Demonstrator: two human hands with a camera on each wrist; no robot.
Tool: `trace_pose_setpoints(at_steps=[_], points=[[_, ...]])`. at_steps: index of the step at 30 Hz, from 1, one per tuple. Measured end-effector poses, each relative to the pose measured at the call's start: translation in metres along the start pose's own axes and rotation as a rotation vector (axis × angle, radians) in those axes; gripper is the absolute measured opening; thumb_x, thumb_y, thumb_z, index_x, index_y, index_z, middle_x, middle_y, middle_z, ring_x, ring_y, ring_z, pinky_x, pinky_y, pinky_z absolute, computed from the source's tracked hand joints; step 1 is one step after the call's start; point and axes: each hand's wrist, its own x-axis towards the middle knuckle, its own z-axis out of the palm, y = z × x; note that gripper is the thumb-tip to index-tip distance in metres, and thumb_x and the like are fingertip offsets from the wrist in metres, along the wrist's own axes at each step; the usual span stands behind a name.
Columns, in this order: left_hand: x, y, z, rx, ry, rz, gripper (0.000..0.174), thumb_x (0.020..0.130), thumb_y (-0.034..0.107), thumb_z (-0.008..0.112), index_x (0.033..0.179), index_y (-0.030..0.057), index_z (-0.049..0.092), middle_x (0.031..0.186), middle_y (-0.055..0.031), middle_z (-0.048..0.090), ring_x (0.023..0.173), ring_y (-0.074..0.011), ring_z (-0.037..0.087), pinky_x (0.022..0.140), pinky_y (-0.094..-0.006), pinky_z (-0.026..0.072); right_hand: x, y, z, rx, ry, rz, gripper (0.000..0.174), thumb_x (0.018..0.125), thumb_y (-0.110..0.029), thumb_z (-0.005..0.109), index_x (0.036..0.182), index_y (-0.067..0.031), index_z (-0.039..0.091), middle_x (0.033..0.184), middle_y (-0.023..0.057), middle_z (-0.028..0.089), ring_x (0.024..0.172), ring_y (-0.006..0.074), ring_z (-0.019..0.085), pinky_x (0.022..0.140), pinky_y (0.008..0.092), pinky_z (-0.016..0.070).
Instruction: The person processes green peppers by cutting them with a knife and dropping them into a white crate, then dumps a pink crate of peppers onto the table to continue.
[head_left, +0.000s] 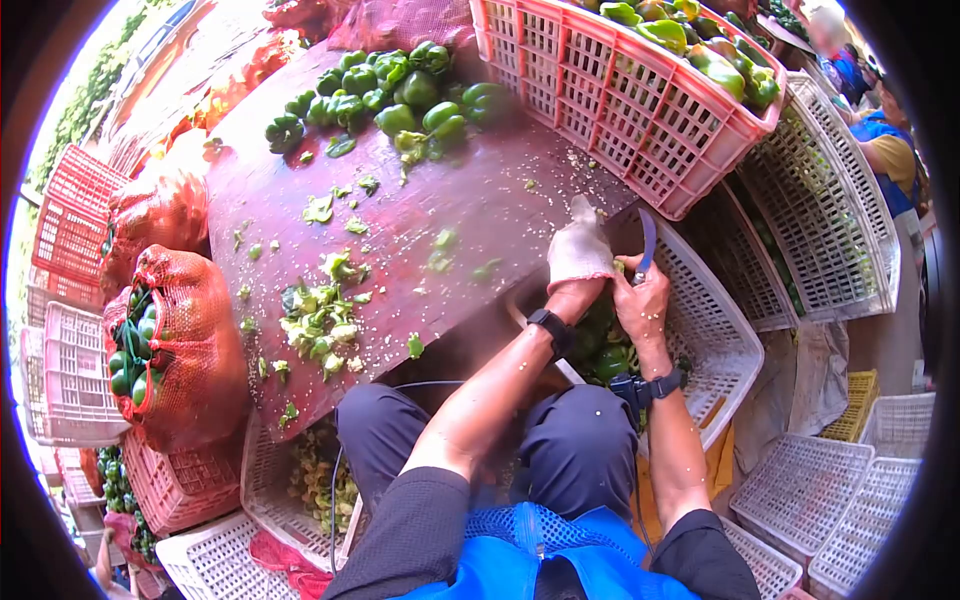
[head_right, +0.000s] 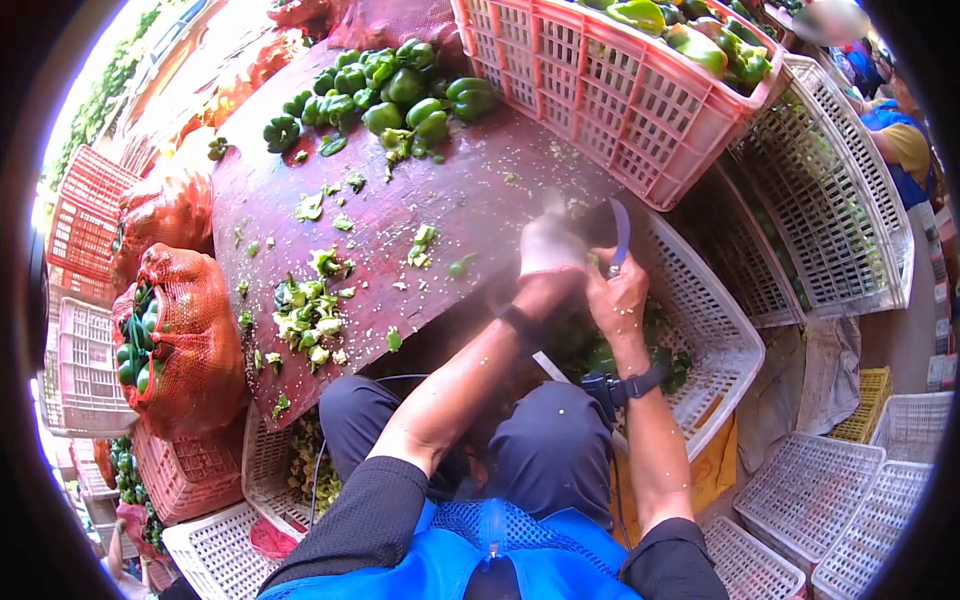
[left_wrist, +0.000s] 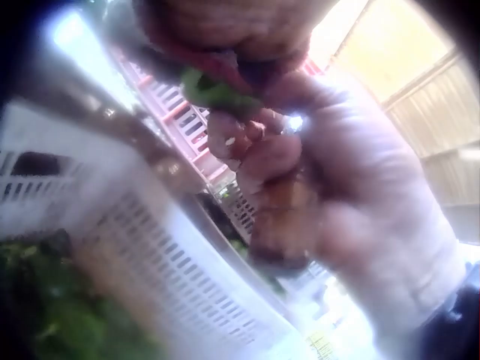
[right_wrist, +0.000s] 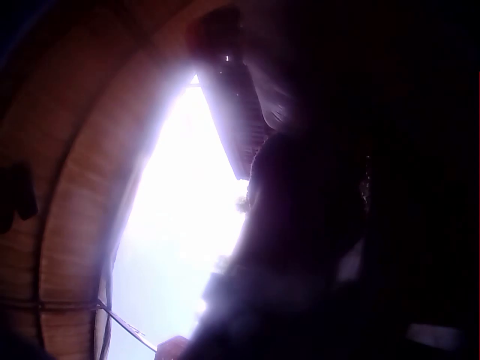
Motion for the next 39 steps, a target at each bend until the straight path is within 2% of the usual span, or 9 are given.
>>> trace_pose_setpoints(at_steps=[7, 11, 20, 23, 25, 30, 33, 34, 39], points=[[-0.007, -0.021, 0.000, 0.215, -0.053, 0.025, 0.030, 0.086, 0.005, 0.060, 0.112, -0.0086, 0.055, 0.075, -0.0231, 0.068, 0.069, -0.0392, 0.071, 0.057, -0.0486, 0.0545, 0.018, 0.016, -0.013, -0.127, 0.205, -0.154, 0.023, 0.081, -0.011, 0.079, 0.099, 0.0002, 0.070, 0.093, 0.0169, 0.071, 0.087, 0.0345, 0.069, 0.080, 0.0417, 0.0528], [-0.009, -0.015, -0.015, 0.285, -0.476, 0.021, 0.028, 0.085, 0.009, 0.059, 0.111, 0.0018, 0.062, 0.092, -0.0270, 0.070, 0.088, -0.0445, 0.070, 0.078, -0.0510, 0.0558, 0.028, 0.003, -0.036, -0.236, 0.148, -0.243, 0.023, 0.080, -0.013, 0.079, 0.100, -0.0024, 0.072, 0.093, 0.0159, 0.071, 0.086, 0.0336, 0.068, 0.079, 0.0412, 0.0526], [0.041, -0.008, -0.127, 0.109, -0.078, 0.105, 0.015, 0.086, 0.013, 0.059, 0.096, 0.0036, 0.065, 0.083, -0.0254, 0.068, 0.082, -0.0430, 0.069, 0.069, -0.0506, 0.0539, 0.031, -0.051, 0.024, -0.013, -0.312, -0.067, 0.026, 0.081, -0.009, 0.074, 0.106, -0.0005, 0.072, 0.088, 0.0062, 0.072, 0.076, 0.0117, 0.065, 0.070, 0.0300, 0.0533], [0.057, -0.082, -0.164, -0.365, 0.031, 0.151, 0.007, 0.087, 0.014, 0.062, 0.089, 0.0071, 0.061, 0.078, -0.0129, 0.057, 0.070, -0.0254, 0.057, 0.066, -0.0389, 0.0507, 0.042, -0.073, 0.050, 0.056, -0.449, -0.151, 0.025, 0.080, -0.008, 0.071, 0.104, -0.0002, 0.071, 0.085, 0.0048, 0.069, 0.076, 0.0116, 0.064, 0.070, 0.0293, 0.0528], [0.002, -0.097, -0.232, 0.499, 0.154, 0.366, 0.020, 0.088, 0.008, 0.060, 0.108, 0.0044, 0.058, 0.100, -0.0091, 0.059, 0.088, -0.0198, 0.057, 0.078, -0.0380, 0.0510, 0.047, -0.092, 0.071, -0.010, -0.544, -0.214, 0.029, 0.079, -0.012, 0.068, 0.105, 0.0014, 0.070, 0.083, 0.0078, 0.065, 0.076, 0.0156, 0.063, 0.072, 0.0331, 0.0522], [-0.001, -0.156, -0.278, 0.455, 0.248, -0.070, 0.020, 0.088, 0.008, 0.060, 0.108, 0.0046, 0.058, 0.100, -0.0089, 0.059, 0.088, -0.0200, 0.058, 0.078, -0.0381, 0.0512, 0.066, -0.117, 0.144, -0.037, -0.816, -0.392, 0.037, 0.082, -0.016, 0.075, 0.116, -0.0027, 0.070, 0.090, 0.0068, 0.068, 0.077, 0.0155, 0.064, 0.070, 0.0324, 0.0540], [0.002, -0.167, -0.283, 0.459, 0.246, -0.117, 0.021, 0.088, 0.009, 0.060, 0.108, 0.0048, 0.058, 0.101, -0.0089, 0.059, 0.089, -0.0202, 0.058, 0.078, -0.0382, 0.0512, 0.118, -0.140, 0.182, -0.066, -0.565, -0.381, 0.046, 0.082, -0.026, 0.079, 0.122, -0.0056, 0.068, 0.107, 0.0159, 0.071, 0.093, 0.0193, 0.070, 0.080, 0.0370, 0.0557], [0.001, -0.169, -0.281, 0.438, 0.242, -0.110, 0.021, 0.088, 0.009, 0.061, 0.108, 0.0048, 0.058, 0.101, -0.0088, 0.059, 0.089, -0.0202, 0.058, 0.078, -0.0382, 0.0513, 0.136, -0.151, 0.195, -0.174, -0.341, -0.640, 0.049, 0.084, -0.035, 0.077, 0.124, -0.0096, 0.068, 0.113, 0.0190, 0.070, 0.097, 0.0294, 0.070, 0.085, 0.0416, 0.0552], [-0.008, -0.169, -0.268, 0.340, 0.202, -0.087, 0.021, 0.088, 0.010, 0.061, 0.108, 0.0050, 0.058, 0.101, -0.0087, 0.059, 0.089, -0.0205, 0.059, 0.079, -0.0384, 0.0514, 0.200, -0.139, 0.265, -0.598, -0.297, -0.462, 0.051, 0.084, -0.037, 0.072, 0.124, -0.0074, 0.064, 0.109, 0.0200, 0.071, 0.101, 0.0346, 0.069, 0.087, 0.0452, 0.0538]])
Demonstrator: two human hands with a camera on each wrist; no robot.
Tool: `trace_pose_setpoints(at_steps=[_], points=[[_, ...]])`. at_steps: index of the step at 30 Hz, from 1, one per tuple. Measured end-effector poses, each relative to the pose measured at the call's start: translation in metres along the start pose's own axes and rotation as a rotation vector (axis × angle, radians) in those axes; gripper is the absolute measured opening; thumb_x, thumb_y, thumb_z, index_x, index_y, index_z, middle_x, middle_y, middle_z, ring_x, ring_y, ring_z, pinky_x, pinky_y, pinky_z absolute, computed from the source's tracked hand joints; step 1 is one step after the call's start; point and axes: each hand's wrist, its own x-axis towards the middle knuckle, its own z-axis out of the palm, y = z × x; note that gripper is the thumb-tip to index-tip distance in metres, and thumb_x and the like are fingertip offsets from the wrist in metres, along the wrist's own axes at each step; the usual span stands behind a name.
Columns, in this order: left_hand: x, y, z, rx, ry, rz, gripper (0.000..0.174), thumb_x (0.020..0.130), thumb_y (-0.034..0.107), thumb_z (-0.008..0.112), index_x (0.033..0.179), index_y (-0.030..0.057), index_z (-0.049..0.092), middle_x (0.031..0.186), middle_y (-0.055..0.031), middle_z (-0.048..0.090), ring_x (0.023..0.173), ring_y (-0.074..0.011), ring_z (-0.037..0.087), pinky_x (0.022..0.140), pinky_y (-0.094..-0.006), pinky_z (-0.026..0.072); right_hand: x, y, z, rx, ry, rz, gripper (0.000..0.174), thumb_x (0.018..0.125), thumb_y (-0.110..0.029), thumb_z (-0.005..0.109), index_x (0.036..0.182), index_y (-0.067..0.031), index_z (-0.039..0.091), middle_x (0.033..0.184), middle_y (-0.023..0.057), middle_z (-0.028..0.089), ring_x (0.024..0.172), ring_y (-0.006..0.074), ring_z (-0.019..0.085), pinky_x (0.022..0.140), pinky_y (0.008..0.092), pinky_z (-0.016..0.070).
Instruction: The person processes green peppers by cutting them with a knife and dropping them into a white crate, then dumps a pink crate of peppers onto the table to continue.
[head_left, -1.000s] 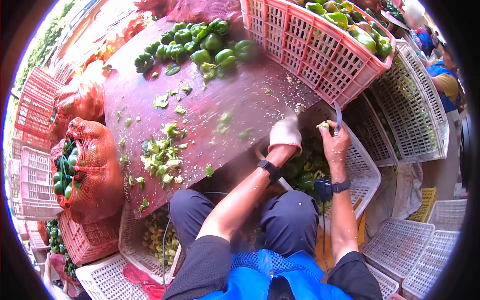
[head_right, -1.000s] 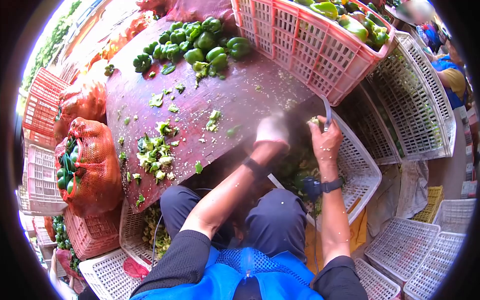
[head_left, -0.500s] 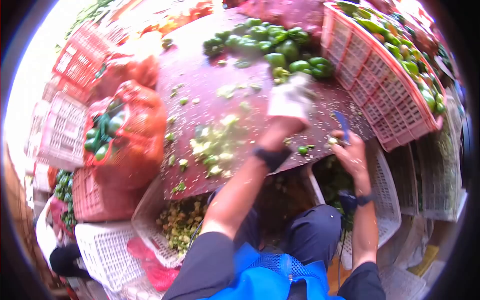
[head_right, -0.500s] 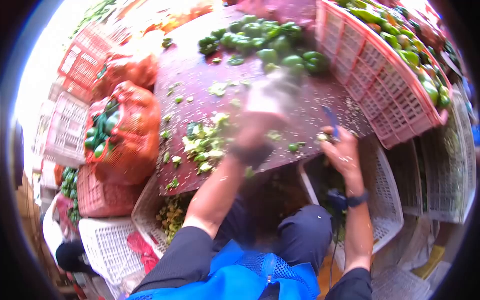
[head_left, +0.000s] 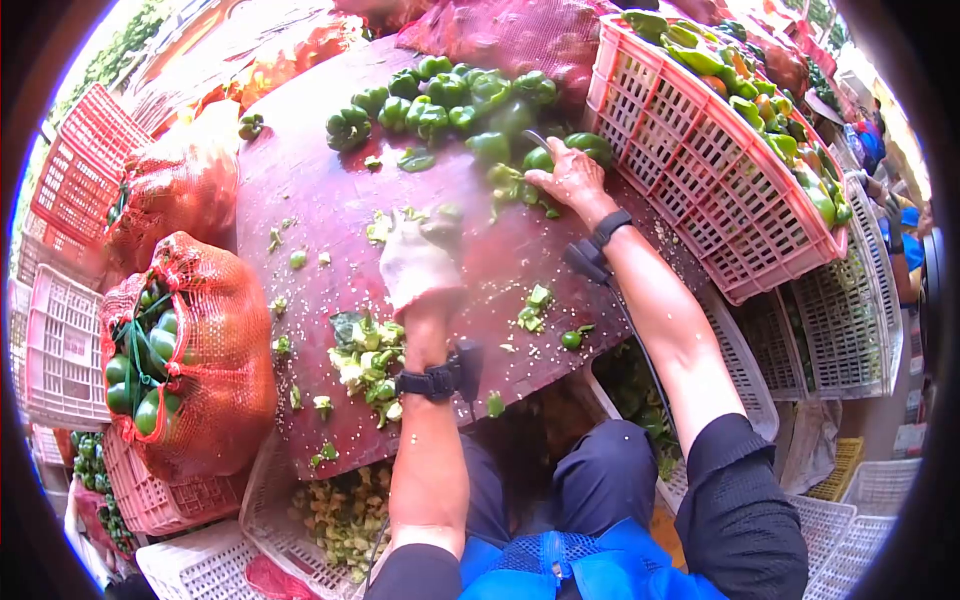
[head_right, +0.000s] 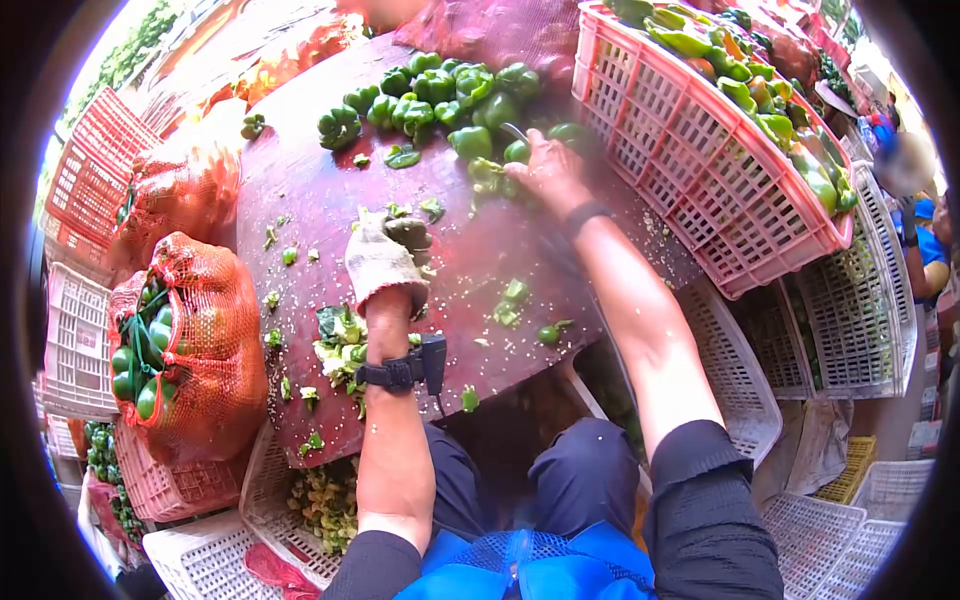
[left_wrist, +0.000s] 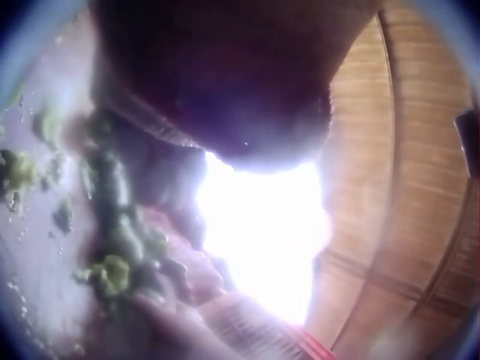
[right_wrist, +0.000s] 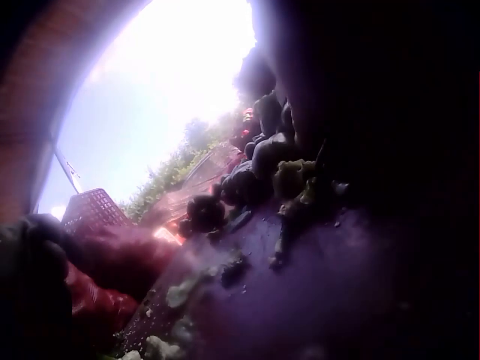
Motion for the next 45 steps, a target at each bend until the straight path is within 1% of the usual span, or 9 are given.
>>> trace_pose_setpoints(at_steps=[10, 11, 24, 29, 32, 39, 40, 44, 45], points=[[0.017, 0.069, 0.013, -0.369, 0.077, 0.100, 0.022, 0.088, 0.011, 0.062, 0.108, 0.0054, 0.058, 0.102, -0.0084, 0.060, 0.091, -0.0209, 0.060, 0.079, -0.0386, 0.0517, -0.094, -0.008, -0.055, 1.292, -0.338, 0.452, 0.041, 0.093, -0.043, 0.067, 0.116, -0.0094, 0.069, 0.085, -0.0022, 0.068, 0.059, 0.0056, 0.056, 0.046, 0.0211, 0.0403], [0.019, 0.084, 0.017, -0.405, 0.106, 0.118, 0.022, 0.088, 0.011, 0.062, 0.108, 0.0054, 0.058, 0.103, -0.0084, 0.060, 0.091, -0.0210, 0.060, 0.079, -0.0387, 0.0518, -0.108, -0.011, -0.073, 1.179, -0.451, 0.530, 0.044, 0.095, -0.041, 0.067, 0.115, -0.0023, 0.070, 0.100, 0.0060, 0.071, 0.084, 0.0129, 0.066, 0.076, 0.0281, 0.0524], [0.002, 0.133, 0.016, -0.588, 0.060, 0.054, 0.024, 0.098, 0.030, 0.059, 0.107, 0.0079, 0.061, 0.100, -0.0072, 0.063, 0.089, -0.0219, 0.064, 0.078, -0.0388, 0.0527, -0.229, -0.019, -0.137, 0.881, -0.093, 0.280, 0.048, 0.104, -0.044, 0.054, 0.118, -0.0008, 0.068, 0.079, 0.0039, 0.068, 0.061, 0.0088, 0.057, 0.058, 0.0298, 0.0496], [-0.006, 0.132, 0.002, -1.021, -0.200, -0.237, 0.028, 0.100, 0.034, 0.057, 0.107, 0.0077, 0.062, 0.099, -0.0074, 0.064, 0.088, -0.0219, 0.064, 0.077, -0.0387, 0.0529, -0.243, -0.012, -0.125, 0.330, 0.010, -0.192, 0.017, 0.097, -0.007, 0.050, 0.103, -0.0012, 0.064, 0.091, 0.0205, 0.066, 0.079, 0.0424, 0.064, 0.068, 0.0486, 0.0533], [-0.006, 0.140, 0.001, -1.278, -0.263, -0.427, 0.030, 0.101, 0.036, 0.056, 0.107, 0.0075, 0.062, 0.098, -0.0075, 0.064, 0.087, -0.0219, 0.064, 0.076, -0.0386, 0.0530, -0.245, -0.013, -0.118, 0.446, 0.072, -0.239, 0.041, 0.107, -0.033, 0.047, 0.100, 0.0027, 0.066, 0.073, 0.0173, 0.065, 0.066, 0.0259, 0.065, 0.065, 0.0404, 0.0509], [0.025, 0.135, -0.004, -1.590, -0.103, -0.865, 0.036, 0.104, 0.041, 0.052, 0.107, 0.0072, 0.063, 0.097, -0.0079, 0.065, 0.086, -0.0219, 0.065, 0.075, -0.0385, 0.0532, -0.280, 0.050, -0.084, 0.450, -0.165, -0.122, 0.028, 0.101, -0.024, 0.057, 0.093, 0.0011, 0.066, 0.089, 0.0178, 0.070, 0.073, 0.0330, 0.069, 0.065, 0.0450, 0.0526], [0.023, 0.132, -0.006, -1.588, -0.091, -0.864, 0.036, 0.104, 0.041, 0.052, 0.107, 0.0072, 0.063, 0.097, -0.0079, 0.065, 0.086, -0.0219, 0.065, 0.075, -0.0385, 0.0532, -0.275, 0.036, -0.111, 0.636, -0.215, 0.161, 0.037, 0.104, -0.033, 0.056, 0.108, 0.0011, 0.070, 0.098, 0.0158, 0.072, 0.078, 0.0199, 0.069, 0.071, 0.0375, 0.0542], [0.012, 0.144, 0.001, -1.417, -0.404, -0.802, 0.040, 0.106, 0.040, 0.048, 0.113, 0.0050, 0.065, 0.097, -0.0117, 0.070, 0.081, -0.0216, 0.068, 0.073, -0.0367, 0.0544, -0.229, 0.012, -0.112, 0.850, -0.045, 0.044, 0.049, 0.104, -0.035, 0.059, 0.138, -0.0007, 0.057, 0.117, 0.0123, 0.070, 0.100, 0.0125, 0.063, 0.087, 0.0306, 0.0515], [0.006, 0.140, 0.005, -0.942, -0.332, -0.417, 0.034, 0.104, 0.033, 0.051, 0.114, 0.0034, 0.064, 0.098, -0.0126, 0.071, 0.082, -0.0213, 0.069, 0.074, -0.0364, 0.0552, -0.221, 0.006, -0.103, 0.962, 0.013, -0.093, 0.053, 0.102, -0.032, 0.061, 0.145, -0.0014, 0.052, 0.123, 0.0111, 0.068, 0.107, 0.0127, 0.061, 0.092, 0.0299, 0.0503]])
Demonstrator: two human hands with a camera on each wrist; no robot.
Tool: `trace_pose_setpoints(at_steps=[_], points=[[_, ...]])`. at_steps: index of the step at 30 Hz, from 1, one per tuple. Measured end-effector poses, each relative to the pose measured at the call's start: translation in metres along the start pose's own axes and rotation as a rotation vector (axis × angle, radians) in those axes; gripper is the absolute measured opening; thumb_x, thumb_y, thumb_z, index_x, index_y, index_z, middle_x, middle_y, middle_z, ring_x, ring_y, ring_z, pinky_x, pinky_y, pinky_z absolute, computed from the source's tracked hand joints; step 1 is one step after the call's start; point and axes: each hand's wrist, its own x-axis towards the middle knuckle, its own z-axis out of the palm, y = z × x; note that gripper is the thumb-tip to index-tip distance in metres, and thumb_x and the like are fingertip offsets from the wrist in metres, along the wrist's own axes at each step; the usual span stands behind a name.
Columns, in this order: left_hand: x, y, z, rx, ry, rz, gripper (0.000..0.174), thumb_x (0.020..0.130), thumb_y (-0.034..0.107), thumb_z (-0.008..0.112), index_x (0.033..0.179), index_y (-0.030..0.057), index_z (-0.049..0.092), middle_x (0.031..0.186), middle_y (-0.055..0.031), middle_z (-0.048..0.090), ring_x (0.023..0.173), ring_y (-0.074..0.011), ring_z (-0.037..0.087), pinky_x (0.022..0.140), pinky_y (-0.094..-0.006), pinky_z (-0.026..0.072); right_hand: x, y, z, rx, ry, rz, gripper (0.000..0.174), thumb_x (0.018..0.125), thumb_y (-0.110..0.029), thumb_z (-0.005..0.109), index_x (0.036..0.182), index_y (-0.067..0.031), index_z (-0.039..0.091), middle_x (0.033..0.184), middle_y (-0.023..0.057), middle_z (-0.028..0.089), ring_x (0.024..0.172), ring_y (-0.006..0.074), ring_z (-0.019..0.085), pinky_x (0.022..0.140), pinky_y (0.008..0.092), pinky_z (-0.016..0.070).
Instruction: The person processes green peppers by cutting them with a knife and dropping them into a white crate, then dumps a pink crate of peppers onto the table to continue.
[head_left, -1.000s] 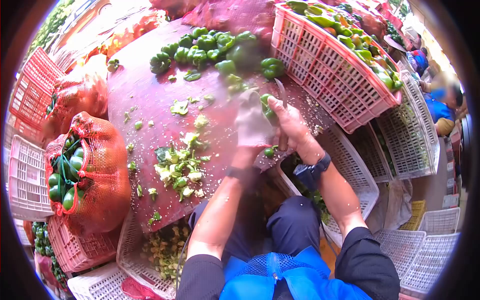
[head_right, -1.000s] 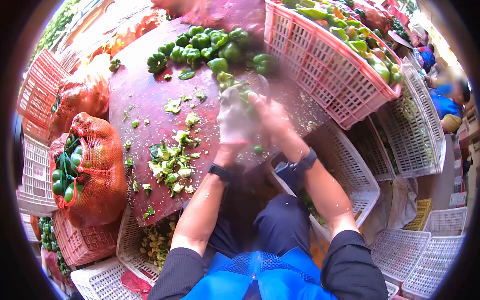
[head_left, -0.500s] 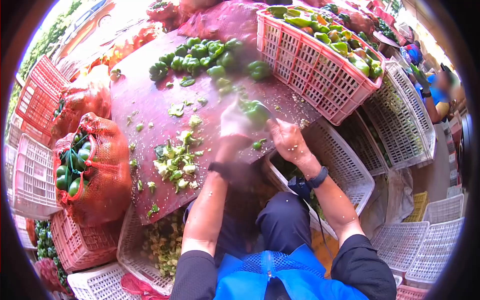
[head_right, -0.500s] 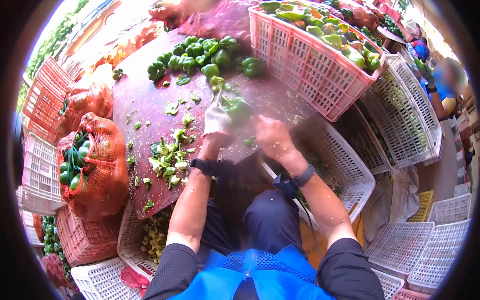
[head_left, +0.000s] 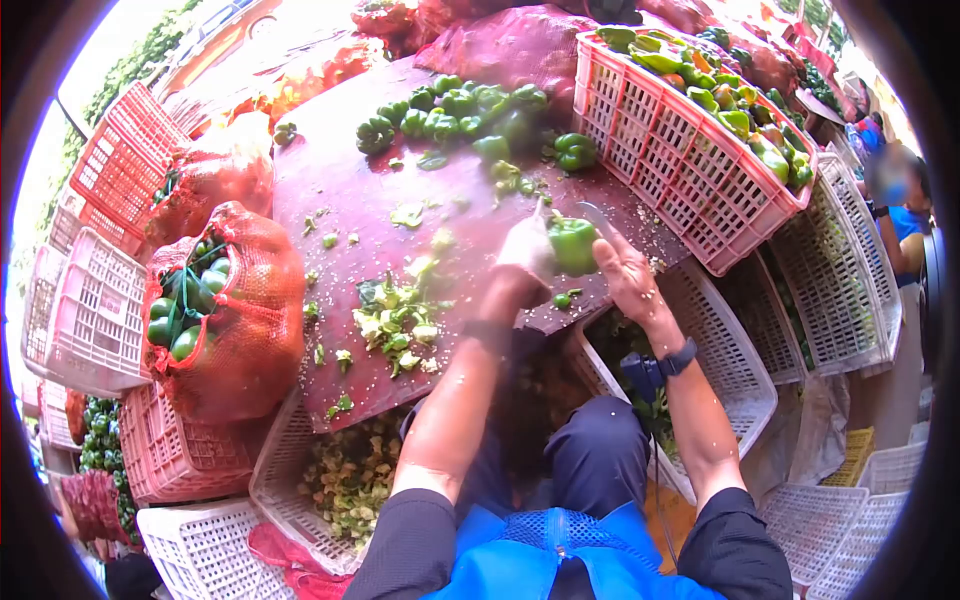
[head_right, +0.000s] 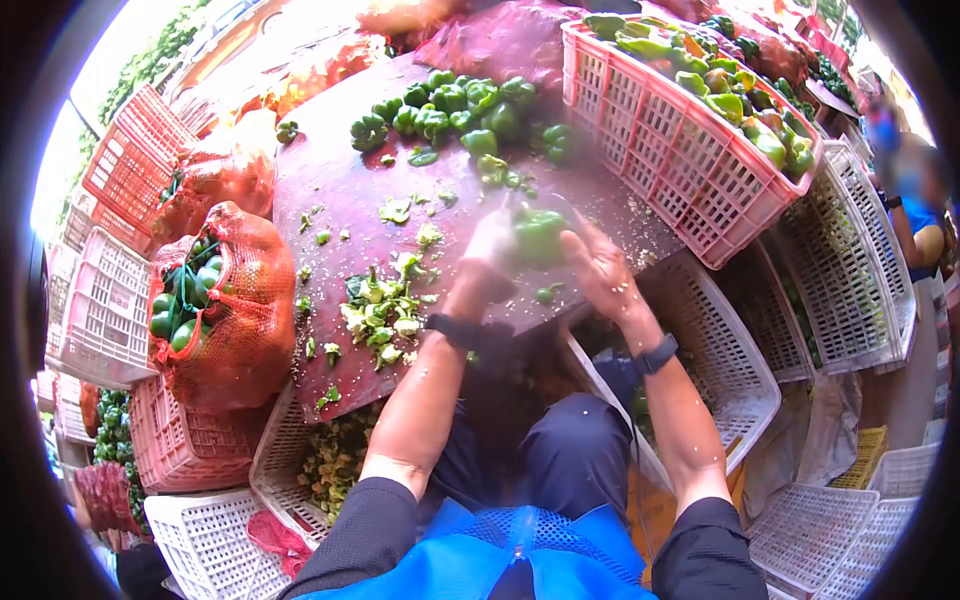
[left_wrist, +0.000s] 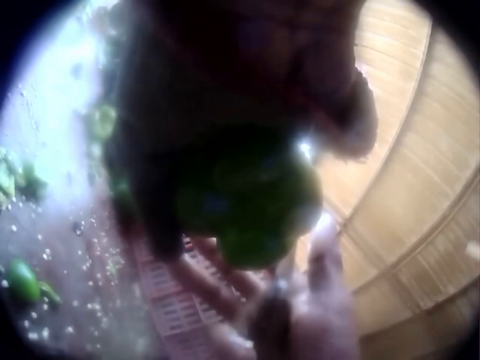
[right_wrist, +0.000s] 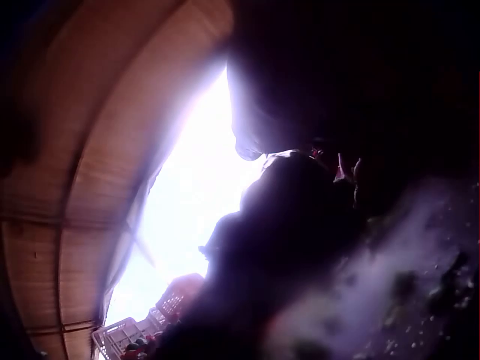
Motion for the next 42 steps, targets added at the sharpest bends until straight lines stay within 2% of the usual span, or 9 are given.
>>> trace_pose_setpoints(at_steps=[1, 12, 15, 24, 29, 31, 35, 38, 42], points=[[-0.002, -0.010, -0.002, 0.528, 0.031, 0.305, 0.030, 0.101, 0.027, 0.055, 0.115, 0.0019, 0.063, 0.099, -0.0136, 0.073, 0.083, -0.0210, 0.070, 0.074, -0.0361, 0.0560, 0.002, -0.005, 0.006, 0.006, -0.007, -0.002, 0.053, 0.102, -0.032, 0.061, 0.145, -0.0014, 0.052, 0.123, 0.0111, 0.068, 0.107, 0.0127, 0.061, 0.092, 0.0299, 0.0503], [-0.005, -0.024, 0.038, 0.641, 0.454, 0.445, 0.047, 0.083, 0.014, 0.067, 0.126, -0.0031, 0.058, 0.093, -0.0202, 0.072, 0.086, -0.0372, 0.072, 0.080, -0.0437, 0.0574, 0.013, -0.019, 0.022, 0.018, 0.094, 0.079, 0.047, 0.090, -0.020, 0.073, 0.134, -0.0063, 0.062, 0.112, 0.0068, 0.071, 0.102, 0.0099, 0.063, 0.087, 0.0288, 0.0533], [0.019, -0.051, 0.025, 0.638, 0.169, 0.401, 0.036, 0.084, 0.016, 0.067, 0.115, -0.0024, 0.065, 0.091, -0.0201, 0.072, 0.086, -0.0371, 0.072, 0.078, -0.0440, 0.0574, 0.010, -0.022, 0.021, 0.088, 0.040, 0.169, 0.039, 0.091, -0.019, 0.072, 0.128, -0.0066, 0.066, 0.111, 0.0064, 0.071, 0.099, 0.0099, 0.064, 0.084, 0.0293, 0.0542], [-0.020, -0.001, 0.027, 0.364, -0.016, 0.088, 0.033, 0.087, 0.019, 0.073, 0.112, -0.0006, 0.065, 0.091, -0.0063, 0.073, 0.084, -0.0098, 0.066, 0.083, -0.0303, 0.0549, -0.004, -0.017, 0.004, 0.103, 0.091, 0.132, 0.026, 0.089, -0.011, 0.069, 0.114, -0.0038, 0.072, 0.103, 0.0057, 0.073, 0.090, 0.0111, 0.067, 0.080, 0.0297, 0.0563], [0.015, -0.043, 0.024, 1.215, 0.112, 0.988, 0.026, 0.085, 0.030, 0.069, 0.106, 0.0153, 0.070, 0.088, -0.0047, 0.074, 0.080, -0.0200, 0.069, 0.084, -0.0333, 0.0551, -0.010, -0.015, -0.002, 0.108, 0.180, 0.198, 0.020, 0.090, -0.011, 0.069, 0.109, -0.0044, 0.072, 0.096, 0.0048, 0.072, 0.083, 0.0105, 0.067, 0.075, 0.0276, 0.0557], [0.039, -0.064, 0.023, 1.371, -0.096, 0.903, 0.027, 0.094, 0.039, 0.059, 0.102, 0.0150, 0.068, 0.085, -0.0057, 0.071, 0.075, -0.0197, 0.067, 0.076, -0.0332, 0.0555, -0.015, -0.013, -0.003, 0.378, 0.266, 0.277, 0.024, 0.090, -0.014, 0.071, 0.113, -0.0060, 0.069, 0.091, 0.0007, 0.068, 0.079, 0.0072, 0.064, 0.065, 0.0227, 0.0529], [0.030, -0.049, 0.031, -0.714, -0.066, 0.010, 0.045, 0.105, 0.047, 0.042, 0.102, 0.0096, 0.066, 0.085, -0.0031, 0.067, 0.074, -0.0192, 0.066, 0.065, -0.0328, 0.0541, -0.033, -0.015, -0.021, 0.606, 0.405, 0.397, 0.027, 0.092, -0.018, 0.069, 0.116, -0.0069, 0.065, 0.087, 0.0029, 0.067, 0.068, 0.0074, 0.063, 0.050, 0.0196, 0.0467], [0.026, -0.041, 0.020, -0.631, -0.155, -0.135, 0.048, 0.106, 0.048, 0.038, 0.106, 0.0090, 0.065, 0.089, -0.0045, 0.068, 0.074, -0.0203, 0.065, 0.065, -0.0335, 0.0541, -0.061, 0.000, -0.058, 0.289, 0.463, 0.389, 0.030, 0.092, -0.022, 0.070, 0.116, -0.0065, 0.063, 0.090, 0.0058, 0.068, 0.054, 0.0051, 0.058, 0.041, 0.0175, 0.0384], [0.022, -0.047, 0.034, 0.113, -0.353, 0.054, 0.025, 0.098, 0.027, 0.055, 0.103, 0.0039, 0.063, 0.086, -0.0092, 0.069, 0.070, -0.0208, 0.066, 0.063, -0.0346, 0.0538, -0.081, 0.007, -0.099, -0.568, 0.219, 0.064, 0.055, 0.082, -0.039, 0.082, 0.122, -0.0036, 0.069, 0.131, 0.0174, 0.063, 0.116, 0.0294, 0.064, 0.098, 0.0407, 0.0513]])
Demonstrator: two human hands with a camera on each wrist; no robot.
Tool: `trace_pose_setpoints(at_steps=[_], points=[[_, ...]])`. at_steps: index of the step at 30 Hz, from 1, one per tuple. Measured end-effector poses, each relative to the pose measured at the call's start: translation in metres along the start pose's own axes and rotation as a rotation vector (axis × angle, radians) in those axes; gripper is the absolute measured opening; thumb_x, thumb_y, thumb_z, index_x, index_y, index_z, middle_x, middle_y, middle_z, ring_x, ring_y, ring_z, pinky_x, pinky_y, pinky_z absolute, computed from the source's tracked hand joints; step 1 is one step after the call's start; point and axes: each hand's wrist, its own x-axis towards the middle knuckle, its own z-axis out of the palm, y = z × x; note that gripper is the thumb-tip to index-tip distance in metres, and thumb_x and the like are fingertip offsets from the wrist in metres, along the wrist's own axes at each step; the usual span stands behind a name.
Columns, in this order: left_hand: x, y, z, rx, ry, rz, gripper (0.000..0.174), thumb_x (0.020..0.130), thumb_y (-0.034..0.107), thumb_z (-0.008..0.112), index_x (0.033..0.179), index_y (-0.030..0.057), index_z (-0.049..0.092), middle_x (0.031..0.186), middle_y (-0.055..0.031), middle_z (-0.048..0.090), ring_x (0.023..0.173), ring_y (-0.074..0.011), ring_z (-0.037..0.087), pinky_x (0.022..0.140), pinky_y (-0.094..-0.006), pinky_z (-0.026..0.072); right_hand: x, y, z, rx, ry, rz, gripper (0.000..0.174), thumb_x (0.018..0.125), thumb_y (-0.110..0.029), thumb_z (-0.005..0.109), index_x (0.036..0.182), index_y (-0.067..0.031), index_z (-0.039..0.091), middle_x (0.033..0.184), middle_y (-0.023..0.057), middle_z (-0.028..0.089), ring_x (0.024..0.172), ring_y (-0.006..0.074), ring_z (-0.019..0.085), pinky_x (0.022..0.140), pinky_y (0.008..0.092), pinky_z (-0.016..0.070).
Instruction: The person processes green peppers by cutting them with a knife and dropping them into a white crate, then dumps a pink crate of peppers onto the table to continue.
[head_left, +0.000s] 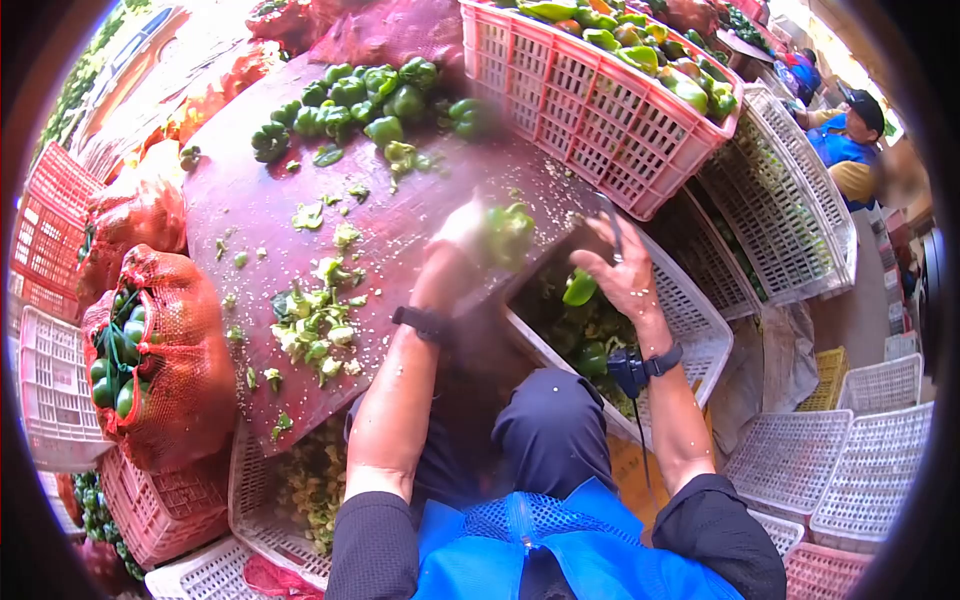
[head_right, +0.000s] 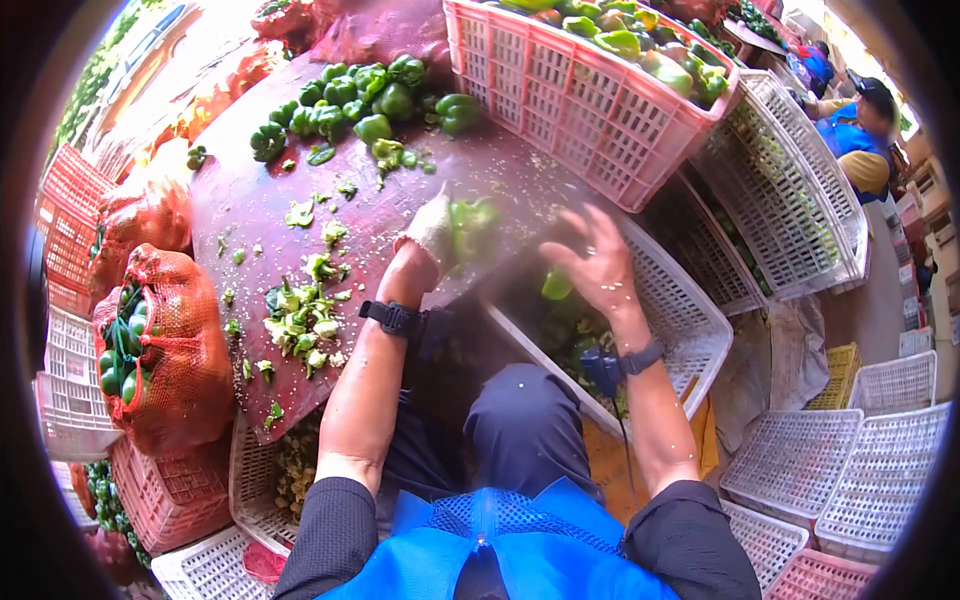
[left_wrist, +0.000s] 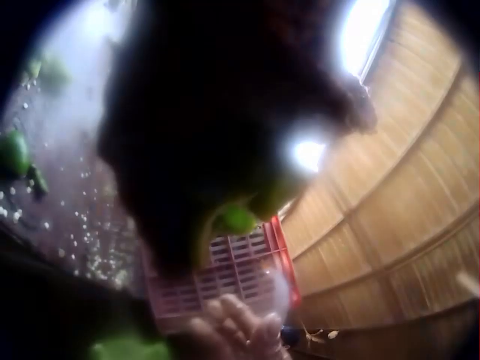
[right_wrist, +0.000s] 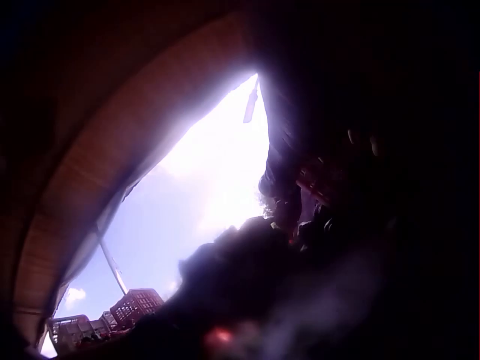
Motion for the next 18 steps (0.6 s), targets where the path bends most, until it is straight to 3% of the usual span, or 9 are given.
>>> trace_pose_setpoints(at_steps=[2, 5, 7, 8, 9, 10, 12, 16, 18], points=[[-0.012, 0.006, 0.006, 0.884, -0.134, 0.317, 0.030, 0.088, 0.025, 0.065, 0.116, 0.0127, 0.065, 0.094, -0.0071, 0.068, 0.090, -0.0182, 0.067, 0.082, -0.0355, 0.0531, 0.016, -0.039, -0.002, -0.031, -0.109, -0.203, 0.060, 0.081, -0.041, 0.081, 0.127, -0.0039, 0.067, 0.137, 0.0179, 0.058, 0.127, 0.0363, 0.057, 0.105, 0.0418, 0.0480], [0.001, -0.017, 0.008, 0.789, -0.266, 0.435, 0.032, 0.086, 0.016, 0.066, 0.117, 0.0101, 0.064, 0.099, -0.0095, 0.067, 0.096, -0.0174, 0.065, 0.084, -0.0360, 0.0515, 0.033, -0.047, 0.016, -0.032, -0.312, -0.333, 0.050, 0.082, -0.028, 0.080, 0.120, 0.0010, 0.064, 0.120, 0.0186, 0.066, 0.109, 0.0367, 0.065, 0.094, 0.0417, 0.0530], [-0.009, 0.028, 0.024, 1.045, -0.424, -0.071, 0.017, 0.088, 0.012, 0.061, 0.105, 0.0099, 0.064, 0.096, -0.0095, 0.063, 0.088, -0.0179, 0.059, 0.077, -0.0363, 0.0518, 0.040, -0.042, 0.022, -0.079, -0.409, -0.287, 0.041, 0.079, -0.020, 0.078, 0.112, 0.0004, 0.065, 0.112, 0.0205, 0.065, 0.103, 0.0400, 0.064, 0.089, 0.0432, 0.0530], [0.015, -0.081, 0.004, 0.694, 0.023, 0.517, 0.018, 0.084, 0.014, 0.067, 0.101, 0.0112, 0.063, 0.095, -0.0097, 0.062, 0.086, -0.0200, 0.058, 0.078, -0.0372, 0.0511, 0.042, -0.044, 0.025, -0.092, -0.383, -0.298, 0.036, 0.078, -0.017, 0.076, 0.107, 0.0005, 0.064, 0.107, 0.0202, 0.064, 0.099, 0.0403, 0.064, 0.086, 0.0450, 0.0523], [-0.013, 0.006, 0.025, 0.484, -0.125, -0.136, 0.025, 0.080, 0.018, 0.073, 0.102, 0.0103, 0.065, 0.094, -0.0117, 0.063, 0.084, -0.0225, 0.060, 0.077, -0.0379, 0.0521, 0.043, -0.051, 0.024, -0.093, -0.403, -0.274, 0.034, 0.077, -0.014, 0.075, 0.105, 0.0004, 0.065, 0.106, 0.0198, 0.065, 0.098, 0.0405, 0.064, 0.085, 0.0450, 0.0523], [0.039, -0.051, 0.034, 0.756, -0.072, 0.265, 0.015, 0.083, 0.017, 0.070, 0.089, 0.0035, 0.072, 0.081, -0.0179, 0.071, 0.072, -0.0313, 0.071, 0.065, -0.0426, 0.0553, 0.044, -0.048, 0.029, -0.081, -0.345, -0.350, 0.023, 0.082, -0.016, 0.069, 0.101, -0.0041, 0.068, 0.098, 0.0175, 0.065, 0.091, 0.0388, 0.065, 0.079, 0.0454, 0.0537], [-0.003, -0.008, 0.044, 0.955, 0.131, 0.366, 0.019, 0.079, 0.022, 0.071, 0.089, 0.0059, 0.073, 0.081, -0.0191, 0.070, 0.077, -0.0347, 0.071, 0.069, -0.0432, 0.0562, 0.045, -0.038, 0.039, -0.004, -0.263, -0.279, 0.022, 0.079, -0.010, 0.068, 0.099, -0.0009, 0.068, 0.093, 0.0181, 0.064, 0.088, 0.0386, 0.064, 0.076, 0.0435, 0.0522], [0.023, -0.027, 0.047, 1.499, -0.181, 0.103, 0.037, 0.073, 0.027, 0.073, 0.105, 0.0091, 0.072, 0.094, -0.0186, 0.072, 0.093, -0.0328, 0.070, 0.085, -0.0372, 0.0546, 0.048, -0.037, 0.054, 0.019, -0.197, -0.233, 0.023, 0.081, -0.007, 0.068, 0.103, -0.0018, 0.070, 0.086, 0.0169, 0.064, 0.082, 0.0362, 0.065, 0.072, 0.0413, 0.0524], [0.014, -0.009, 0.049, 1.335, -0.055, 0.080, 0.037, 0.076, 0.027, 0.071, 0.109, 0.0115, 0.072, 0.098, -0.0151, 0.072, 0.095, -0.0300, 0.070, 0.087, -0.0371, 0.0538, 0.045, -0.037, 0.061, 0.064, -0.050, -0.195, 0.026, 0.081, -0.008, 0.069, 0.106, -0.0049, 0.073, 0.087, 0.0172, 0.064, 0.079, 0.0362, 0.066, 0.071, 0.0417, 0.0524]])
